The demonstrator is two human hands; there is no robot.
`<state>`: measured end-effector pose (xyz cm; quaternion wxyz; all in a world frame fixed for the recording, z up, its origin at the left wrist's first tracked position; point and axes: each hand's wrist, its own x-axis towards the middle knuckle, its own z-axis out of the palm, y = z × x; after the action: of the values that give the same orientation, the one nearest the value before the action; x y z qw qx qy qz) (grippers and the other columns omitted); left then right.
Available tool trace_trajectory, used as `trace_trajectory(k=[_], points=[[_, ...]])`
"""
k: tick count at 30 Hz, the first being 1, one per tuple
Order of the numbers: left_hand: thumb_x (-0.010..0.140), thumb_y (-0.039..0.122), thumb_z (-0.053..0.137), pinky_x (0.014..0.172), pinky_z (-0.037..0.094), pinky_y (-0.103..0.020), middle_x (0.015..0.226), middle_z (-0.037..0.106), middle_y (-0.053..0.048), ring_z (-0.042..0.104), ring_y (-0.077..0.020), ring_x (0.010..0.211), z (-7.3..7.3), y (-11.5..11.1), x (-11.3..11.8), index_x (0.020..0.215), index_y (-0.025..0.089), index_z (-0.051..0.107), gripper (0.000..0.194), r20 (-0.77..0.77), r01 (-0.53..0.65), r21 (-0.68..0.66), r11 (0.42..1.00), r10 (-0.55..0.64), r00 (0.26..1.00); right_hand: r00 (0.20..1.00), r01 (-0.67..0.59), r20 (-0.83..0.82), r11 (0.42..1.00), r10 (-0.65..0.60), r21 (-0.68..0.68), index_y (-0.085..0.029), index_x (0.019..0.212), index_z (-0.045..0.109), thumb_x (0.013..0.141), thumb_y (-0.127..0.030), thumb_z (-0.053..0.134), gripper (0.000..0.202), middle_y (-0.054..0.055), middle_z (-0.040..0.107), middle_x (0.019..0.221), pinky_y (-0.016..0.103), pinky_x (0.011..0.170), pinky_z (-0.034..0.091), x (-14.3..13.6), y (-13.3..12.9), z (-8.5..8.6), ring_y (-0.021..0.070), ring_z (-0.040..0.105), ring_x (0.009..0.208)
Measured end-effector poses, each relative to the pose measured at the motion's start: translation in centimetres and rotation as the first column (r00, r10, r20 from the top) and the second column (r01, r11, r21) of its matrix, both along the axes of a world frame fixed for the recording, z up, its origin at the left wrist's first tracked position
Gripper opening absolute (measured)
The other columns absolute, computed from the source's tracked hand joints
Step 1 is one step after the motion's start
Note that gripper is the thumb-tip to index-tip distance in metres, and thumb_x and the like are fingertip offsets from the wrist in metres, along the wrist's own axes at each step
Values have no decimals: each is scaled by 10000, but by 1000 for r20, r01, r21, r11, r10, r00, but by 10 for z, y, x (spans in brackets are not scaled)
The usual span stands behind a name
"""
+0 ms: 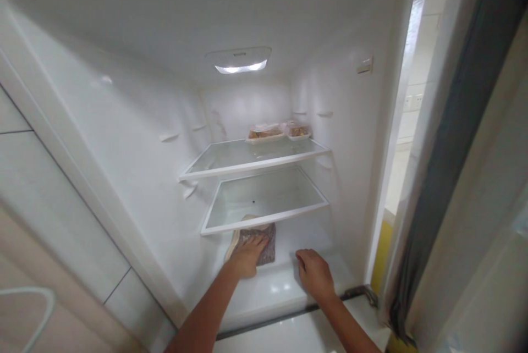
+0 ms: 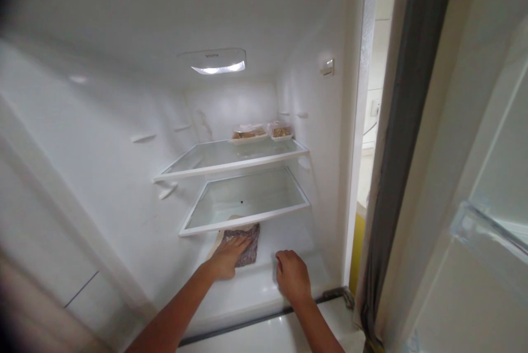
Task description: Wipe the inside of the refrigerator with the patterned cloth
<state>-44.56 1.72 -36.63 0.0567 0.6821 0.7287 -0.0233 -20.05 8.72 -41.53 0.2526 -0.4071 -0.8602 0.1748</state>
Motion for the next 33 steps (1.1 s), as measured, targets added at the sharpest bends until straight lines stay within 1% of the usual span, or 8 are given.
trace_trajectory(k=[4, 9, 14, 17, 22, 27, 30, 33], points=[[658, -20, 493, 1171, 418, -402, 1547, 529, -119, 522, -257, 1392, -4, 0, -8, 1470, 196, 489, 840, -128, -13, 140, 990, 31, 991, 1000, 2, 10, 1000, -2, -3, -228, 1008, 719, 907, -92, 398, 363, 61, 748, 1026, 275, 911, 455, 0, 0, -1, 201, 659, 1017], [862, 37, 388, 1038, 511, -487, 1405, 641, -180, 599, -309, 1287, -9, 9, 0, 1372, 149, 586, 559, -250, -49, 203, 978, 100, 963, 999, 12, 40, 1000, -12, 4, -217, 990, 711, 925, -104, 419, 320, 66, 742, 1019, 268, 895, 430, -1, 1, -2, 195, 649, 1010], [943, 180, 466, 1160, 400, -471, 1133, 779, -113, 592, -267, 1296, 7, 9, -5, 1128, 201, 741, 333, -396, 231, 96, 968, -176, 901, 998, 6, 69, 1000, -8, 30, -207, 992, 703, 930, -92, 405, 326, 66, 736, 995, 282, 868, 421, -2, -1, -1, 203, 644, 991], [866, 162, 564, 1133, 419, -469, 974, 802, -130, 650, -289, 1190, 20, -6, -21, 932, 164, 790, 236, -502, 284, 27, 958, -233, 833, 997, -1, 73, 1000, -1, 27, -207, 996, 704, 916, -79, 414, 327, 65, 738, 1009, 283, 871, 418, -2, -3, 2, 203, 640, 999], [726, 106, 585, 1129, 390, -650, 1126, 759, -259, 622, -436, 1246, 17, -67, -42, 1023, 62, 782, 359, -668, 129, 103, 986, -28, 744, 997, 1, 76, 1000, -4, 31, -203, 971, 707, 898, -61, 431, 319, 63, 740, 995, 279, 868, 414, -2, -5, 8, 202, 638, 1002], [653, 417, 671, 1218, 230, -716, 1296, 702, -239, 510, -499, 1364, -7, -120, -46, 1109, 132, 783, 550, -662, 116, 178, 977, 31, 748, 998, 0, 65, 999, -3, 39, -204, 959, 705, 918, -73, 424, 313, 62, 737, 978, 273, 856, 414, -1, -5, 9, 195, 639, 983], [728, 357, 574, 1240, 177, -716, 1343, 682, -215, 466, -467, 1413, -17, -112, -53, 1176, 148, 755, 527, -640, 112, 290, 951, 106, 761, 998, -2, 57, 999, -1, 44, -207, 959, 705, 918, -72, 426, 312, 54, 737, 975, 274, 862, 417, -2, -4, 8, 196, 637, 987], [766, 220, 447, 1216, 246, -720, 1352, 671, -220, 464, -424, 1425, -20, -78, -65, 1304, 122, 664, 589, -532, 74, 423, 903, 182, 827, 999, -10, 42, 999, 8, 45, -208, 964, 709, 915, -69, 429, 317, 50, 739, 979, 280, 880, 423, -1, -4, 5, 200, 634, 993]])
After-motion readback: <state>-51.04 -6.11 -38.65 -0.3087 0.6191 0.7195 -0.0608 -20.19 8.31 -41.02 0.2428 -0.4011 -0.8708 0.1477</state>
